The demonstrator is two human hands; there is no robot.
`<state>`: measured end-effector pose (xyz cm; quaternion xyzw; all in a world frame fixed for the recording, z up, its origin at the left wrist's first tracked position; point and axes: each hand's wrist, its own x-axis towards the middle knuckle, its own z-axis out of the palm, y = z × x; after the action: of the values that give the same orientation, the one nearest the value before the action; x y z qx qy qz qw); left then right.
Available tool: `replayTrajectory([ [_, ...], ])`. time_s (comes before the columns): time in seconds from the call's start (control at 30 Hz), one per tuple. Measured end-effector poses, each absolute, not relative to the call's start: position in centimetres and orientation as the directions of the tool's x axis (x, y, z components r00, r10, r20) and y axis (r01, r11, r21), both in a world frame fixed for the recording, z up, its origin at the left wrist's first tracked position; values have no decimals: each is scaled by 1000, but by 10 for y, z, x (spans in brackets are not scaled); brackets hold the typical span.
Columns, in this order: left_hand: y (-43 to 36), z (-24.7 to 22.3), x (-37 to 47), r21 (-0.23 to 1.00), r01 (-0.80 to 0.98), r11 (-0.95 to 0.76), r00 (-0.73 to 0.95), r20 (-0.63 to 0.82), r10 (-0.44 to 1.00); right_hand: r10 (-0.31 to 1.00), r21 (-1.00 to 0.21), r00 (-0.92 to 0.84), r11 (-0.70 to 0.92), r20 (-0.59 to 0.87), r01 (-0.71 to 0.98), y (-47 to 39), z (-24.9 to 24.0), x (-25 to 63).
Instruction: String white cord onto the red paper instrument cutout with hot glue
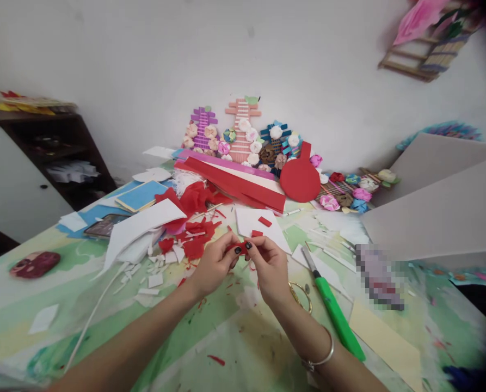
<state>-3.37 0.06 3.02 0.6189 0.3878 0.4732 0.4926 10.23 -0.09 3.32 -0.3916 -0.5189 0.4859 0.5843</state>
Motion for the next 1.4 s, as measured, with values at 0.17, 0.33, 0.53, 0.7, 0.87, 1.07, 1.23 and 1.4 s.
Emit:
replayTrajectory([
  [0.17,0,21,-33,962,122,-246,222,215,951,951,-952,47,304,304,22,5,28,106],
  [0.33,4,12,-40,720,452,-527,170,510,843,997,-974,-79,-11,8,-225,11,28,110],
  [0.53,7,1,-51,246,622,-743,262,829,494,952,-932,-299,-170,-70,-321,9,25,115],
  [0.7,9,-9,-58,37,560,-827,330,906,264,950,-975,-301,-140,-84,-170,5,33,120],
  [0.87,9,-9,-58,102,561,-822,303,898,318,939,-993,-324,-111,-115,32,-4,42,128],
  [1.07,10,-13,-53,136,621,-772,257,895,365,907,-968,-421,122,19,218,-15,42,139],
  [1.23,10,-16,-48,189,652,-734,302,824,480,967,-981,-233,137,102,139,-14,41,147],
  [1.4,17,-20,-42,190,692,-696,360,745,561,988,-983,-127,65,87,-171,-11,38,155],
])
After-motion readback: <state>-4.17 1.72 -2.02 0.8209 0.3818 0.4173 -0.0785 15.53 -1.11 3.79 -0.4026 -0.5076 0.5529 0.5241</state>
